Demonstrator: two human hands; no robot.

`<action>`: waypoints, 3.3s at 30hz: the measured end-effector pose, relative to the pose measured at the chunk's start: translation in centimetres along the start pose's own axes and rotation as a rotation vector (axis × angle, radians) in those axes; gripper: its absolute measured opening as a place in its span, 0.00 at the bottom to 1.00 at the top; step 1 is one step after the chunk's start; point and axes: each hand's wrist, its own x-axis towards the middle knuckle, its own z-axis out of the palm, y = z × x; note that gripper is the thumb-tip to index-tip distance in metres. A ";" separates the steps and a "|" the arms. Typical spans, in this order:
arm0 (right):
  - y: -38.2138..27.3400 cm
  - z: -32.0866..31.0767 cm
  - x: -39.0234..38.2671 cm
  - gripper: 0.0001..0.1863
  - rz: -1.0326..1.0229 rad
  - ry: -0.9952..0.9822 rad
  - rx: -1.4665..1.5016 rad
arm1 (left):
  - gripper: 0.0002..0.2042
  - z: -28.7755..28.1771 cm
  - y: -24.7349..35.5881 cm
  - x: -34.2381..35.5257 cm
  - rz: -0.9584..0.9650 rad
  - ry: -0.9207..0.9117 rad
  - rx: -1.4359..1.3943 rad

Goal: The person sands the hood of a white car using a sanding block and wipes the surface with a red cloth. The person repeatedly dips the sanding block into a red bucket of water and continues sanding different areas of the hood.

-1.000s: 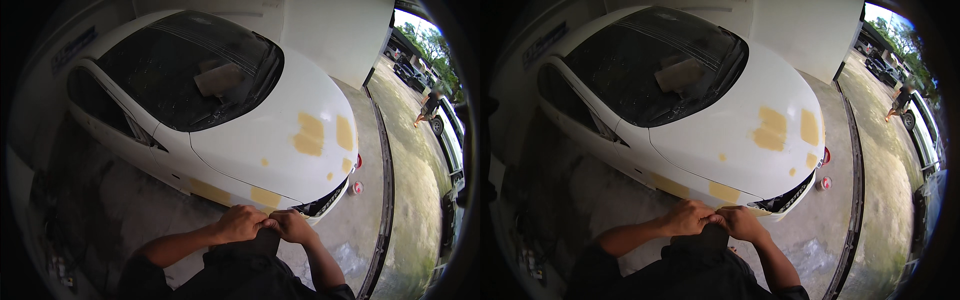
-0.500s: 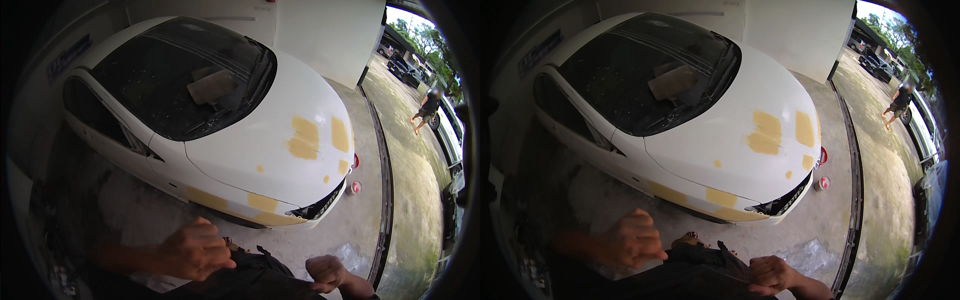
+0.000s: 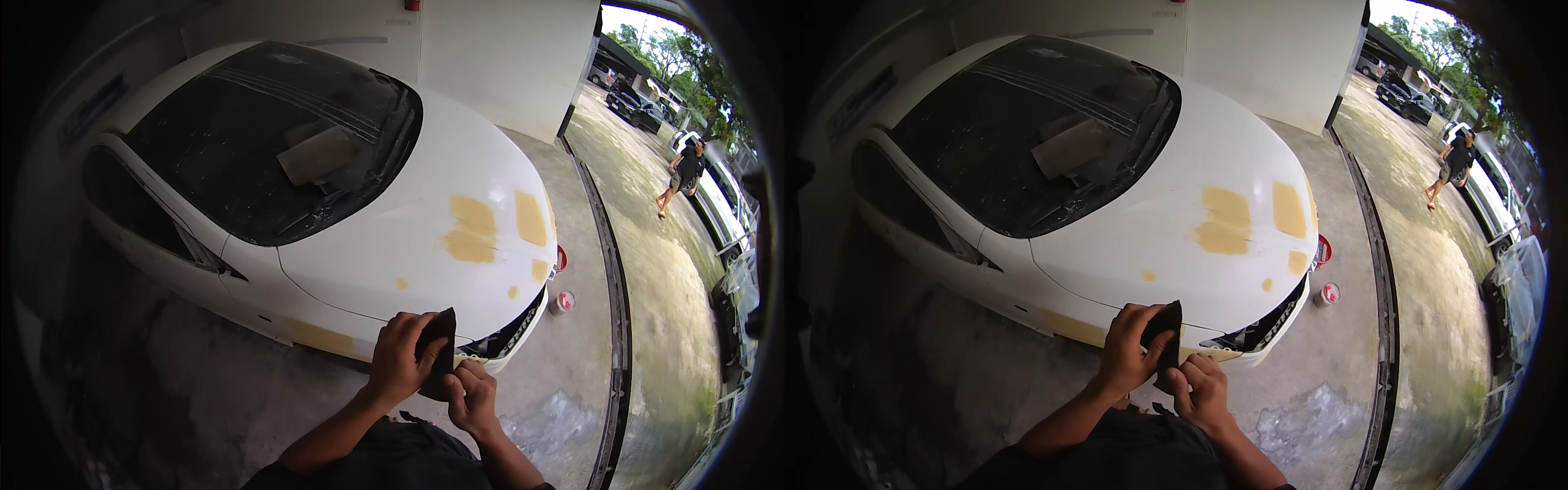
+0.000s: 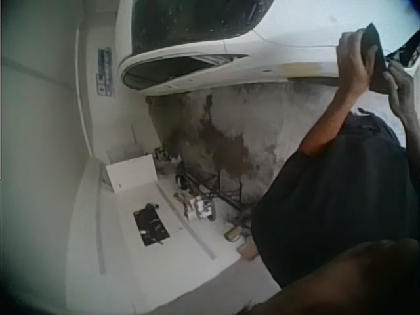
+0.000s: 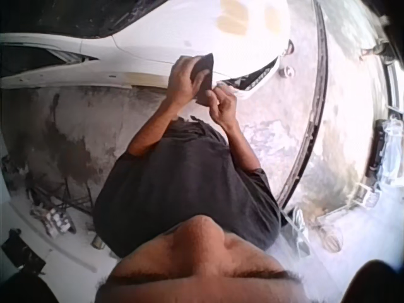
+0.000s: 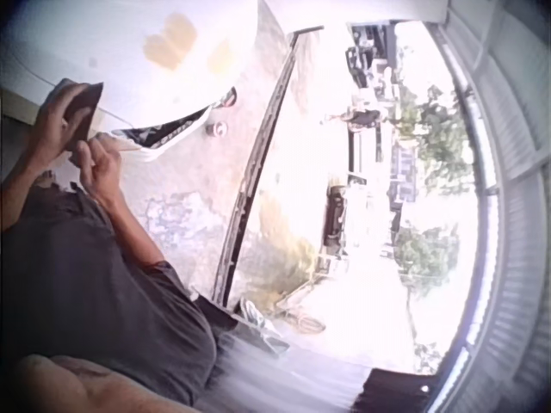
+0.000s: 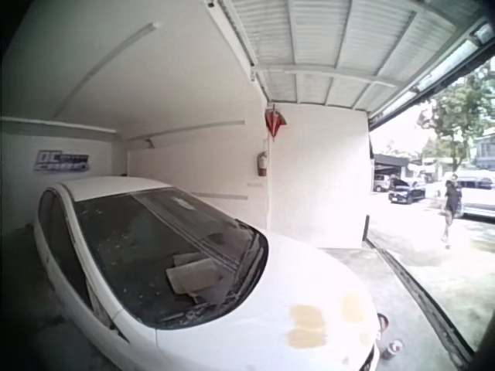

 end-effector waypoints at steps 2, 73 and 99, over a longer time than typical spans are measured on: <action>0.1 0.1 0.2 0.31 0.116 -0.070 0.371 | 0.19 -0.8 -0.1 0.7 -0.233 -0.151 -0.222; 31.5 -33.3 -17.3 0.16 1.017 0.179 -0.039 | 0.34 32.0 -9.5 20.7 -0.281 -0.260 -0.036; 95.4 -65.3 -0.8 0.38 1.154 -0.059 -1.150 | 0.14 66.3 -4.4 24.2 -1.130 0.310 -0.257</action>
